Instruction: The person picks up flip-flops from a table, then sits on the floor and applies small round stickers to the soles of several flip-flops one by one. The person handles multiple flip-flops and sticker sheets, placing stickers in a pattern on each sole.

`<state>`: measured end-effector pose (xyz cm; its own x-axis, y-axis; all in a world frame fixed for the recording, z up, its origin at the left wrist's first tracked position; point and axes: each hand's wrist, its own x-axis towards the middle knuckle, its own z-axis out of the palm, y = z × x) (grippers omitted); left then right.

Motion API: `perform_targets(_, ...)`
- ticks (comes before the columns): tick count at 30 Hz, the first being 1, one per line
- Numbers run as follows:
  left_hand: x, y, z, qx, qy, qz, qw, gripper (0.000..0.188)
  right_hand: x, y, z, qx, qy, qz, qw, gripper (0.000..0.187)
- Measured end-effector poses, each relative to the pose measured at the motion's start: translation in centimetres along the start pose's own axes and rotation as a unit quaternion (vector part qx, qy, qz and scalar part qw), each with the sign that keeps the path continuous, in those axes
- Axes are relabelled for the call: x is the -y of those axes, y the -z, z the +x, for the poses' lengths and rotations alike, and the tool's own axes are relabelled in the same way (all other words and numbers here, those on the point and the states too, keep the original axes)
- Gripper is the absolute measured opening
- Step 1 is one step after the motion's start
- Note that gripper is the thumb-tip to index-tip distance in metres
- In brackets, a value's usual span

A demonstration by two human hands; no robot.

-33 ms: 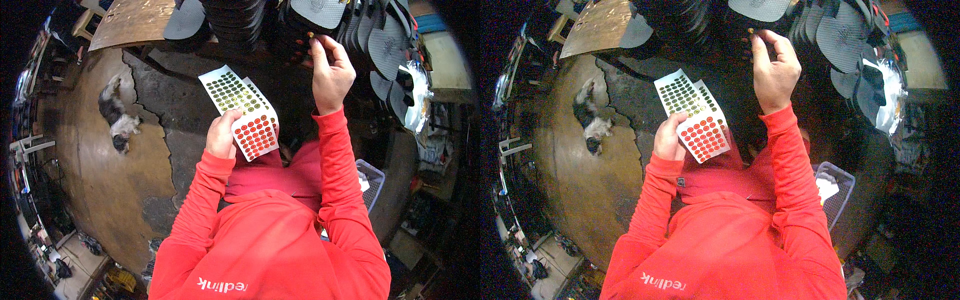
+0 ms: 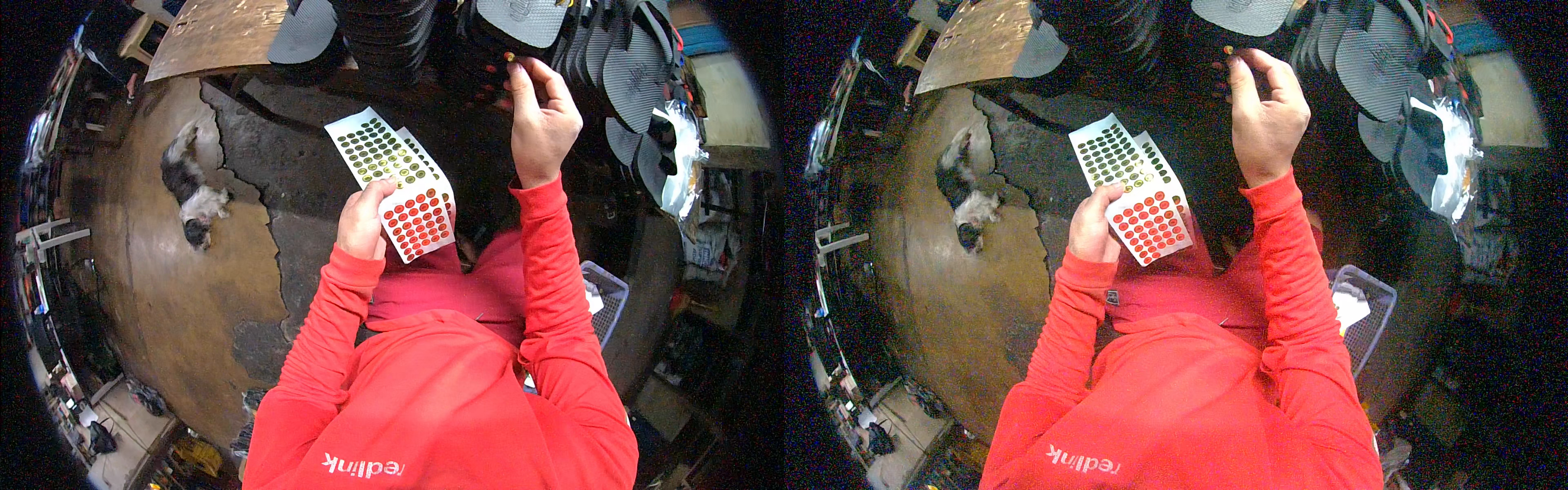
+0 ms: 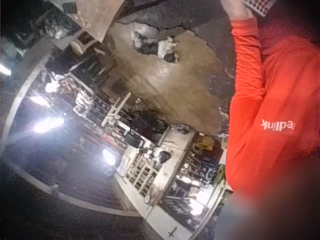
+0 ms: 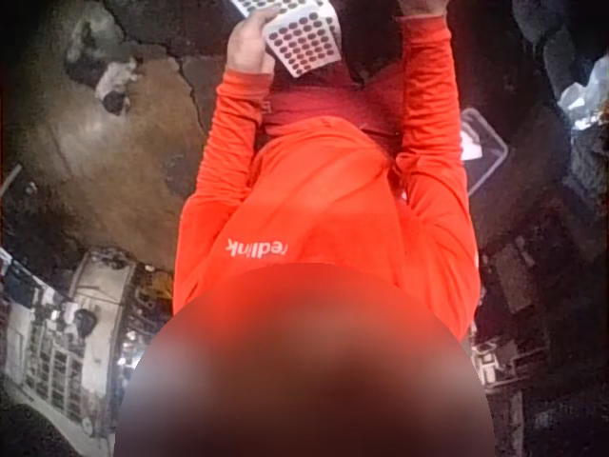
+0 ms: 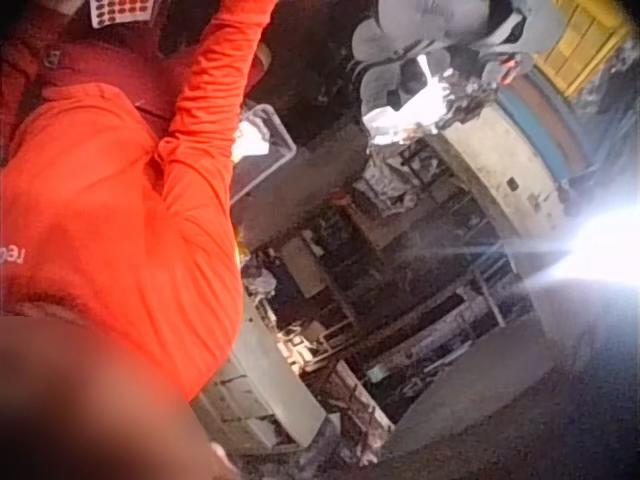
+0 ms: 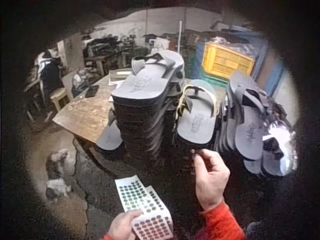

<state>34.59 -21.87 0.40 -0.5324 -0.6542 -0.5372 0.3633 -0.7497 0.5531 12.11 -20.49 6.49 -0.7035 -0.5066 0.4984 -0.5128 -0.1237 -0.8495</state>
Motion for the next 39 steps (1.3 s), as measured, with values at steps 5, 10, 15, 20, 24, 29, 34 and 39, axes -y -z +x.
perform_targets(5, -0.3, 0.3, 0.0, -0.002, 0.026, 0.012, 1.0, 0.026, 0.5, -1.9, 0.1, -0.044, 0.006, 0.012, 0.999, 0.015)
perform_targets(10, -1.0, 0.6, 0.3, -0.012, 0.048, 0.052, 0.997, 0.026, 0.4, -4.6, 1.0, -0.115, -0.072, 0.016, 0.991, 0.016)
perform_targets(15, -1.2, 1.2, -0.1, 0.033, 0.059, 0.067, 0.995, 0.026, -0.5, -5.0, 0.7, -0.127, -0.24, 0.115, 0.956, 0.028)
perform_targets(20, -1.1, 2.2, -0.1, 0.064, 0.03, 0.077, 0.995, 0.03, -0.4, -2.3, -1.4, 0.033, -0.177, 0.09, 0.98, 0.024)
perform_targets(24, -1.1, 3.2, 0.9, 0.052, -0.02, 0.142, 0.988, 0.03, 1.0, 1.3, -7.9, 0.14, -0.191, 0.048, 0.97, 0.012)
perform_targets(29, -0.8, 4.0, 3.9, 0.106, -0.011, 0.253, 0.962, 0.041, 2.0, 8.4, -16.2, 0.17, -0.205, 0.002, 0.964, 0.014)
perform_targets(34, 0.5, 3.2, 4.9, 0.084, -0.026, 0.35, 0.932, 0.097, 3.3, 18.5, -21.1, -0.008, -0.261, -0.09, 0.961, 0.013)
perform_targets(39, 0.2, 0.4, 3.3, 0.233, -0.102, 0.361, 0.897, 0.063, 0.6, 28.7, -24.2, -0.216, -0.383, -0.244, 0.864, 0.011)
